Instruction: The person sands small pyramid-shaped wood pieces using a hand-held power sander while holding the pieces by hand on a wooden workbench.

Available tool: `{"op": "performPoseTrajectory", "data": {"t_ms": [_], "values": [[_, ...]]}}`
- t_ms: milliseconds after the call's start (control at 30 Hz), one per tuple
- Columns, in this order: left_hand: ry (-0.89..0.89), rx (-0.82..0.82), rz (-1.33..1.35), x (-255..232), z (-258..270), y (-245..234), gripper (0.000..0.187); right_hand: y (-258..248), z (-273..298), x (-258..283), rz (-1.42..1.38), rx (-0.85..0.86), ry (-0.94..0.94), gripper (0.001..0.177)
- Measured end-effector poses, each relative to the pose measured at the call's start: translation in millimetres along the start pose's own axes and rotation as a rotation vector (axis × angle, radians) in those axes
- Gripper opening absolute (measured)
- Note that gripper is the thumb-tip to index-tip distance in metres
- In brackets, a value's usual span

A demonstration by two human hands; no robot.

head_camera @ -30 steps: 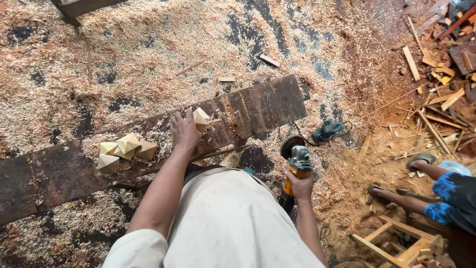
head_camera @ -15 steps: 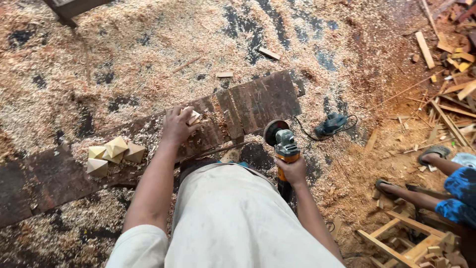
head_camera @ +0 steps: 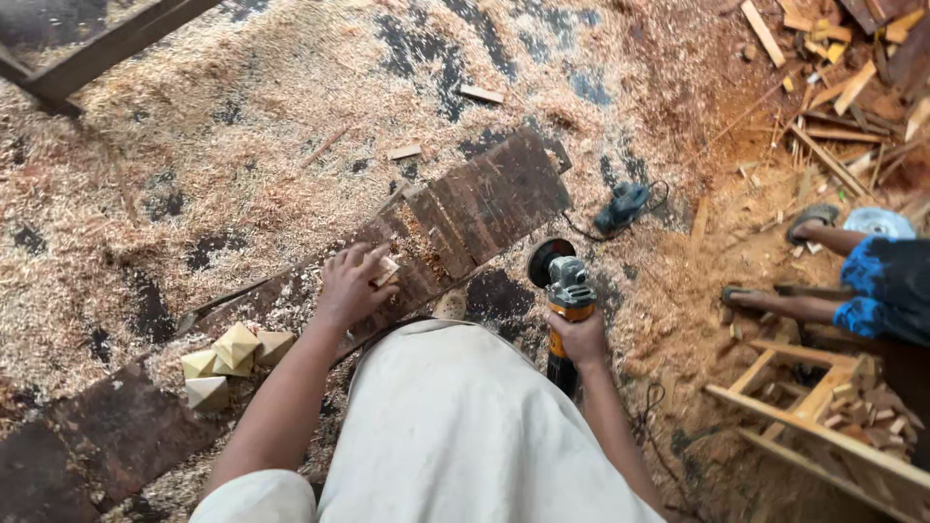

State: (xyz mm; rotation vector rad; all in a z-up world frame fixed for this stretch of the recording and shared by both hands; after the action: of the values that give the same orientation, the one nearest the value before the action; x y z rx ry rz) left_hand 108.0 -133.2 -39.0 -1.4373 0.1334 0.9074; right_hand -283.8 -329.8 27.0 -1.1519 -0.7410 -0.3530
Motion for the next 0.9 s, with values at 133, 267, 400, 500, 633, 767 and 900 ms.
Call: {"op": "performPoseTrajectory", "data": {"t_ms": [133,267,400,500,633,767,900], "values": [[-0.237,0.086,0.64,32.8,8.3,-5.6,0.085,5.9,20.2,-15.3,-0.016,-0.028,0.154,0.023],[-0.135,0.238,0.509,44.8,-0.3,-21.5,0.078,7.8,31.1,-3.1,-0.002,-0.109,0.117,0.021],[-0.162,0.397,0.392,61.7,-7.7,-23.6,0.069,10.6,54.5,9.2,-0.073,-0.185,0.041,0.021],[-0.118,0.432,0.337,59.6,-20.5,-30.5,0.069,15.2,68.9,5.1,-0.169,-0.214,0.11,0.023],[-0.11,0.49,0.278,60.9,-26.2,-34.0,0.069,18.7,87.9,-4.8,-0.16,-0.239,0.214,0.026],[-0.06,0.148,0.363,52.7,-45.5,-65.7,0.068,20.0,86.0,1.8,-0.233,-0.248,0.16,0.028],[0.19,0.005,0.296,-26.3,-63.1,-35.4,0.066,17.0,77.5,-7.5,-0.368,-0.253,0.277,0.034]]}}
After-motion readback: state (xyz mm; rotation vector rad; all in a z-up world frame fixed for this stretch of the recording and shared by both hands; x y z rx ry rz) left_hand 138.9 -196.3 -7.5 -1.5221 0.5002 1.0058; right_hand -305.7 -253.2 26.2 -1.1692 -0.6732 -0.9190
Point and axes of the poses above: each hand's wrist, its own z-axis away from the middle knuckle, its own y-axis out of the palm, x = y × z, the point moved 10 cm from there along -z, towards the middle knuckle, and after that the axes turned 6 degrees about z, right-handed, at the moved point
